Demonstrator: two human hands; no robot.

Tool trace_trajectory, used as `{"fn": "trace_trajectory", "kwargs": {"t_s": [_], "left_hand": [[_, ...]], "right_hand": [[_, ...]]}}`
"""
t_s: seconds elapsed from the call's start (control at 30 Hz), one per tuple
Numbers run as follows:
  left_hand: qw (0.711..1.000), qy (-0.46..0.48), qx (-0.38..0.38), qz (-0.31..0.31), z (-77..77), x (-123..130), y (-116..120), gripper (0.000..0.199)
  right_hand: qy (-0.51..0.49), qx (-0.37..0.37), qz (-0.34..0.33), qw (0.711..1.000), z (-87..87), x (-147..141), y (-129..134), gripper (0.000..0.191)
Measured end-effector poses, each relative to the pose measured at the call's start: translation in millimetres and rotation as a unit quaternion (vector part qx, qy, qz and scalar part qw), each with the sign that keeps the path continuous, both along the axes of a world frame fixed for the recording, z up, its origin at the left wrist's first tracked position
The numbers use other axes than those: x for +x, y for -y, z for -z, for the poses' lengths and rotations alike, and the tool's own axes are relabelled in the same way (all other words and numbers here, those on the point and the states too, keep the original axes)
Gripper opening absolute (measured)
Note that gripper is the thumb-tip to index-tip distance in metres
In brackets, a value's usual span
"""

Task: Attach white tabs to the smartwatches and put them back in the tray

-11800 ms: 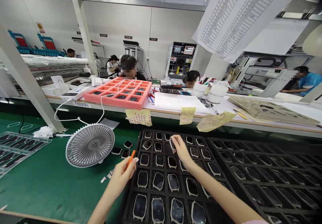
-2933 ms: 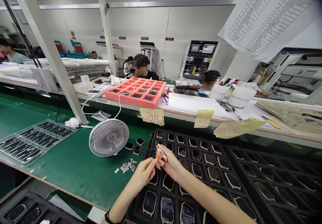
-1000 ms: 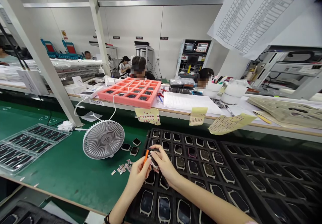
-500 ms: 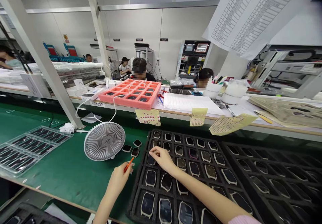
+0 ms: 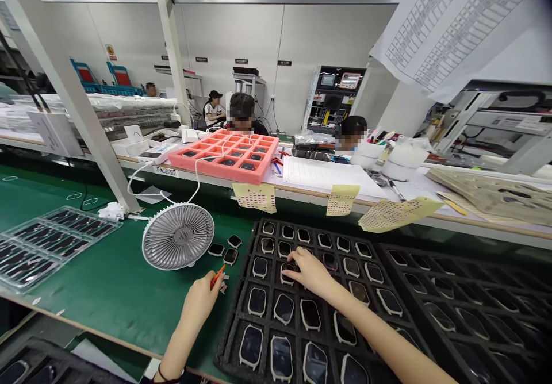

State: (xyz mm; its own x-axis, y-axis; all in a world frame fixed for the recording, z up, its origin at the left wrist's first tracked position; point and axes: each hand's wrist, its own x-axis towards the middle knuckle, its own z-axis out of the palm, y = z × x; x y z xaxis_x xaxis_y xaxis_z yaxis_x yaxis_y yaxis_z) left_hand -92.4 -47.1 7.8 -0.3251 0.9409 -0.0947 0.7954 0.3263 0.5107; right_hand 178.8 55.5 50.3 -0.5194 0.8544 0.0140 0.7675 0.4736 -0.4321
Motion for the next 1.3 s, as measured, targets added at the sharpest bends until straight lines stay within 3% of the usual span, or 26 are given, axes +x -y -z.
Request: {"fn": "trace_trajectory", "kwargs": {"t_s": [0.3,0.47,0.57,0.63,0.73,0.83,0.93,1.03,1.3], "left_hand": [[0.985,0.145,0.081,0.037,-27.4,11,10,0.040],[0.977,0.184,0.085,0.064,-44.8,25,16,0.041],[0.966,0.218,0.096,0.103,-53.1,38,17,0.039],[0.949,0.263,0.101,0.141,-56.2,50,15,0.037],[0.907,0.366,0.078,0.195,-58.0,70,11,0.036],[0.868,0.453,0.039,0.198,-59.5,87,7,0.039],[0.854,0.484,0.028,0.187,-61.5,96,5,0.042],[0.846,0.497,0.027,0.192,-62.2,100,5,0.045],[0.838,0.508,0.043,0.193,-61.5,102,6,0.048]], "right_hand": [[0.002,-0.023,-0.044,0.999,-1.1,-5,5,0.021],[-0.084,-0.059,-0.071,0.992,1.4,3,2,0.023],[-0.179,-0.126,-0.062,0.974,4.4,7,0,0.023],[-0.289,-0.208,-0.038,0.934,3.0,5,2,0.029],[-0.450,-0.337,-0.016,0.827,-5.4,-6,15,0.033],[-0.553,-0.424,-0.012,0.717,-14.7,-21,31,0.029],[-0.609,-0.460,0.004,0.647,-18.8,-33,41,0.027],[-0.630,-0.468,0.015,0.619,-19.8,-38,46,0.027],[-0.648,-0.472,0.023,0.598,-24.9,-40,50,0.034]]}}
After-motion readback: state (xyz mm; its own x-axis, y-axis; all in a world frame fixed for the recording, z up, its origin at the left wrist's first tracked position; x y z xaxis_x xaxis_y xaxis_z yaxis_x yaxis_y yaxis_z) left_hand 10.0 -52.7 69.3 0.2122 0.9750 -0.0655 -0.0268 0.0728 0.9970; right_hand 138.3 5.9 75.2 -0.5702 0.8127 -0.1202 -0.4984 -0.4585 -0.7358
